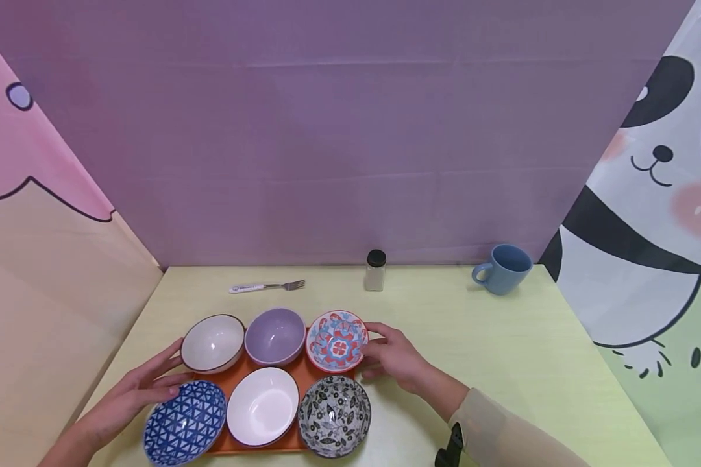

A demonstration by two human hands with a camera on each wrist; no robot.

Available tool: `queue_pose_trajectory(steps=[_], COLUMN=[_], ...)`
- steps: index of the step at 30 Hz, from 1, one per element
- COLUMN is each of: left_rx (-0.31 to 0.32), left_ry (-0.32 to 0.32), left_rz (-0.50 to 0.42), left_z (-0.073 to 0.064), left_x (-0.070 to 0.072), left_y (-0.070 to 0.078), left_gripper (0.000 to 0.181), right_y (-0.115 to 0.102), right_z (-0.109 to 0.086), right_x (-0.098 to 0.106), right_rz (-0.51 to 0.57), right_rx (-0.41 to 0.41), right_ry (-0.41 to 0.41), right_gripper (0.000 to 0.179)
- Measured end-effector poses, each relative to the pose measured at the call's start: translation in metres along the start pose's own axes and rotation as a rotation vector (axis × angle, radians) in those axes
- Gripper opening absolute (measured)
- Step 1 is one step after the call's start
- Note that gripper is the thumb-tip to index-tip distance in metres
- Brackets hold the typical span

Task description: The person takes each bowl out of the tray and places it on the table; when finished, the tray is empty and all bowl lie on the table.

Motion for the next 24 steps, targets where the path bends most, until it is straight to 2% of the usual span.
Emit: queue_pose_trajectory(steps=[7,14,20,24], left_rx=[-0.003,-0.042,-0.064,-0.032], left_ry=[-0.010,-0.061,-0.074,-0.064], left_rz=[-0.035,-0.075,-0.052,-0.006], left_z=[0.000,0.000,0.001,0.004], left_x=[0.000,-0.002,-0.004,-0.005], left_y=[0.001,0.005,0.010,0.012], left_gripper=[0.084,0.082,0.078,0.075], right_y=[0.001,0.001,-0.003,-0.007], right_z=[0.002,0.001,-0.003,-0.005], right_x=[-0.001,0.000,0.004,0.009], right_rz=[0.045,0.078,0.090,0.093], right_rx=[-0.006,-0.008,-0.003,0.002], right_ry=[0.015,0.052,0.085,0.100], right_gripper=[0.060,0.060,0.059,0.056])
Point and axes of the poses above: each hand's wrist, its own z-axis towards the middle knuckle, its own x-axis out of the back of the hand, y = z × x, the point moved 7 cm from there along z, towards the middle knuckle, and after that the axes turned 8 degrees about z, right-handed, at the moved point
